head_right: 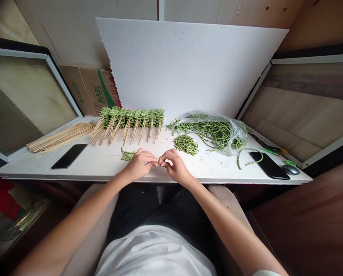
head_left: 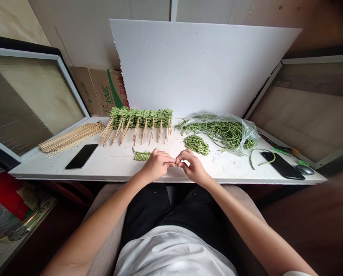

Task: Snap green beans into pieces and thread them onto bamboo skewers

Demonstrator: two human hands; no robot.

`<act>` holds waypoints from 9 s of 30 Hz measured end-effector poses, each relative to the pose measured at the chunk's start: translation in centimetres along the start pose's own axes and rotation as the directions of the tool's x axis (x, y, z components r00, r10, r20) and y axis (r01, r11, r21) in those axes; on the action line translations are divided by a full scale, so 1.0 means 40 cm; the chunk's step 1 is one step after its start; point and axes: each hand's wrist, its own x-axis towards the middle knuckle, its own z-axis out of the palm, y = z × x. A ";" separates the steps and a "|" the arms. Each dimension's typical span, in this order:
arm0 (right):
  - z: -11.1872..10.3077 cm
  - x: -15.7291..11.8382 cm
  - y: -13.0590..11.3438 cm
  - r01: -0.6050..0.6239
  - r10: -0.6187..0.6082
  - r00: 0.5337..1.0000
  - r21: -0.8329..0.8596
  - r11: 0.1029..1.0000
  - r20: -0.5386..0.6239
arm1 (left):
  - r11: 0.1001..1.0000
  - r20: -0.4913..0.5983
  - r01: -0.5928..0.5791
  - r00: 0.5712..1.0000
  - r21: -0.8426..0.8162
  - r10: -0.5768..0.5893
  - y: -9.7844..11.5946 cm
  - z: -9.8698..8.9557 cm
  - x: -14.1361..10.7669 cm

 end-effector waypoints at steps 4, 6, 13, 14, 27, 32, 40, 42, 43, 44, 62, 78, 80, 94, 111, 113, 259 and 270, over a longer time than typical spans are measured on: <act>-0.039 0.012 0.027 -0.013 0.013 0.999 0.010 1.000 -0.038 | 0.999 -0.034 0.034 0.999 -0.010 -0.034 -0.025 -0.021 0.005; -0.070 0.017 0.059 -0.064 0.058 0.992 -0.050 0.997 -0.116 | 0.996 -0.075 0.083 0.994 -0.041 -0.086 -0.037 -0.037 0.009; -0.083 -0.004 0.194 -0.305 0.227 0.938 -0.313 0.900 -0.261 | 0.977 -0.061 0.143 0.986 -0.159 -0.154 -0.042 -0.027 0.010; -0.075 -0.007 0.203 -0.303 0.231 0.944 -0.335 0.892 -0.237 | 0.978 -0.049 0.137 0.988 -0.157 -0.147 -0.040 -0.020 0.008; -0.108 0.003 0.184 -0.392 0.371 0.917 -0.157 0.907 -0.144 | 0.987 -0.007 0.126 0.992 -0.098 -0.127 -0.047 -0.027 0.003; -0.094 0.013 0.121 -0.286 0.281 0.958 -0.106 0.952 -0.060 | 0.978 -0.042 0.136 0.989 -0.158 -0.144 -0.038 -0.012 0.003; 0.020 -0.003 0.020 -0.103 0.104 0.984 0.019 0.995 -0.144 | 0.971 -0.017 0.166 0.985 -0.171 -0.172 -0.014 -0.020 0.006; 0.029 -0.006 0.022 -0.125 0.127 0.972 0.022 0.992 -0.197 | 0.974 0.035 0.186 0.982 -0.127 -0.183 -0.013 -0.042 0.008; 0.029 -0.007 0.022 -0.126 0.127 0.971 0.017 0.992 -0.202 | 0.978 0.048 0.183 0.983 -0.103 -0.179 -0.013 -0.053 0.009; 0.027 -0.007 0.019 -0.116 0.115 0.973 0.004 0.993 -0.198 | 0.982 0.050 0.171 0.985 -0.082 -0.167 -0.013 -0.063 0.009; 0.031 -0.010 -0.021 0.027 -0.044 0.982 -0.093 0.995 -0.182 | 0.994 -0.029 -0.107 0.994 0.024 0.108 0.012 -0.037 0.006; -0.051 -0.023 0.189 -0.244 0.163 0.965 -0.476 0.845 -0.207 | 0.998 -0.056 -0.010 0.998 -0.067 0.007 -0.046 -0.045 0.009; -0.051 -0.021 0.180 -0.237 0.157 0.967 -0.488 0.840 -0.200 | 0.997 -0.038 0.013 0.999 -0.076 -0.016 -0.045 -0.040 0.007; 0.008 0.004 -0.015 -0.215 0.226 0.948 0.075 0.974 -0.223 | 0.969 -0.025 0.100 0.994 -0.227 -0.108 -0.009 -0.018 0.005; 0.003 0.007 -0.030 -0.086 0.057 0.982 -0.155 0.984 -0.182 | 0.993 -0.119 -0.115 0.986 0.041 0.119 0.000 -0.022 0.008; 0.008 0.004 -0.025 -0.102 0.077 0.984 -0.155 0.983 -0.162 | 0.992 -0.116 -0.119 0.986 0.040 0.123 -0.004 -0.016 0.007; -0.009 0.003 -0.024 0.102 -0.128 0.979 -0.164 0.981 -0.160 | 0.982 -0.184 -0.161 0.967 0.098 0.177 0.031 -0.016 0.004; -0.041 0.011 -0.019 0.102 -0.113 0.986 -0.098 0.990 -0.122 | 0.984 -0.099 -0.153 0.982 0.095 0.162 -0.005 -0.041 0.010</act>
